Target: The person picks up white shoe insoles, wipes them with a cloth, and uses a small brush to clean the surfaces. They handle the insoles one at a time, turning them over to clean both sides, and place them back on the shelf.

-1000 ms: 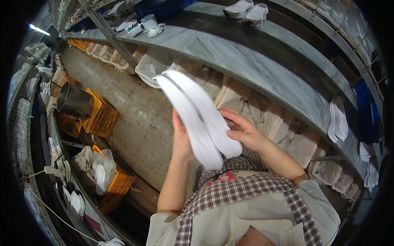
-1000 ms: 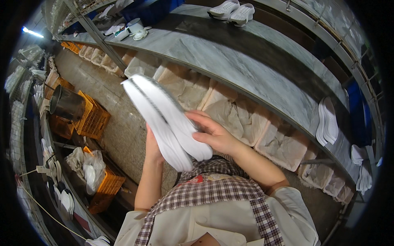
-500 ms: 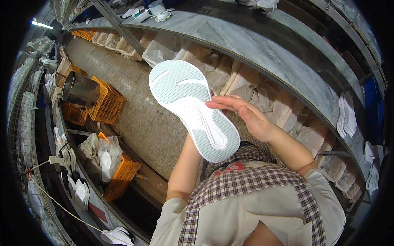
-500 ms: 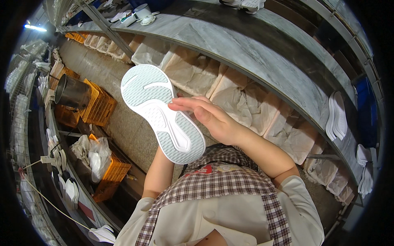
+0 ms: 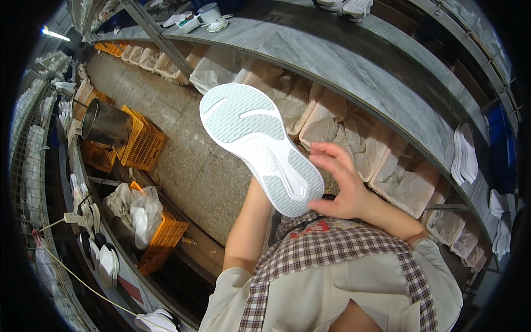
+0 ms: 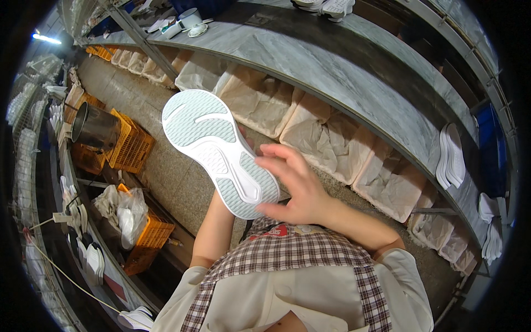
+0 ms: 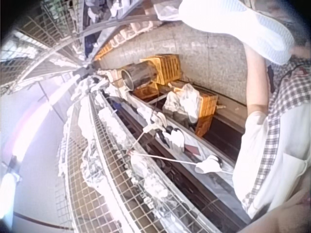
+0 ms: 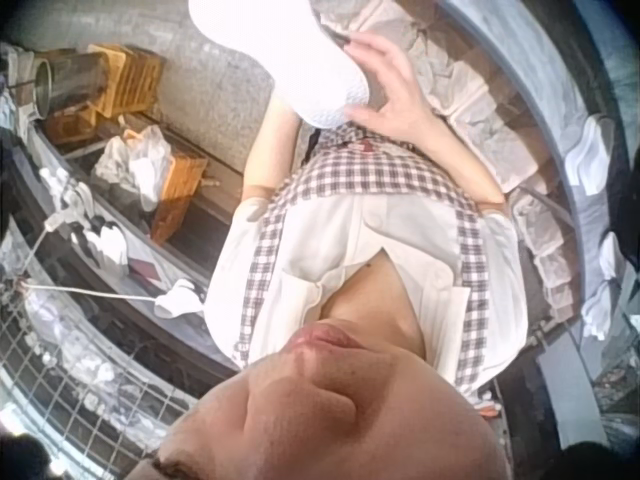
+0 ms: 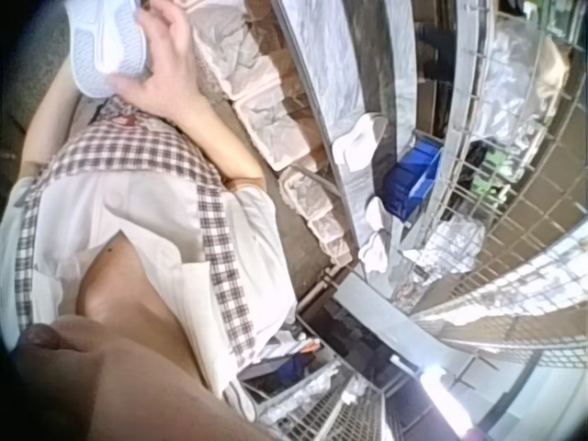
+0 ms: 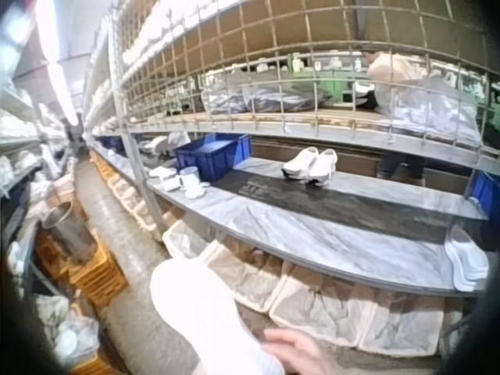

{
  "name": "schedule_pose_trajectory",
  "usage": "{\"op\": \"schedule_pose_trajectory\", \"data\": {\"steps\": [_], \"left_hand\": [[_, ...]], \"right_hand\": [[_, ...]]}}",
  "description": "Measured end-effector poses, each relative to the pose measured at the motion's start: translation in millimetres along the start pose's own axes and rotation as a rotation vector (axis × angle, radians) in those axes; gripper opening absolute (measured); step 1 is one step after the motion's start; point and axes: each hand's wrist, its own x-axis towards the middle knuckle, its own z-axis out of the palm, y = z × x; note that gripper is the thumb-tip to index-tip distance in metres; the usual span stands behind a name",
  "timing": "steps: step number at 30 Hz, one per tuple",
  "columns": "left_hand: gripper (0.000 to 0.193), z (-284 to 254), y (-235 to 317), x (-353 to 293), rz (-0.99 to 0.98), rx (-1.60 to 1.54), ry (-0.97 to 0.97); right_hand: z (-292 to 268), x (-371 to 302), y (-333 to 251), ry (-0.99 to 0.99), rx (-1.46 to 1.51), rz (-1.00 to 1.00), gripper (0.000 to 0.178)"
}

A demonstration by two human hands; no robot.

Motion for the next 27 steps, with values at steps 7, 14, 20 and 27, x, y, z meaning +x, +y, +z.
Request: {"op": "schedule_pose_trajectory", "data": {"steps": [7, 14, 20, 27], "left_hand": [[0.036, 2, -11, 10, 0.058, -0.024, 0.284], [0.052, 10, -12, 16, 0.05, -0.233, -0.034], [0.049, 6, -8, 25, -0.05, -0.261, -0.326], [0.058, -7, -23, 38, -0.067, -0.349, -0.159]], "right_hand": [[15, -18, -8, -0.128, -0.255, 0.229, 0.078], [-12, -18, 21, 0.469, 1.088, 0.597, 0.071], [-81, -51, 57, 1.015, 1.355, 0.498, 0.066], [-197, -178, 119, 1.191, 1.46, 0.352, 0.061]]}}
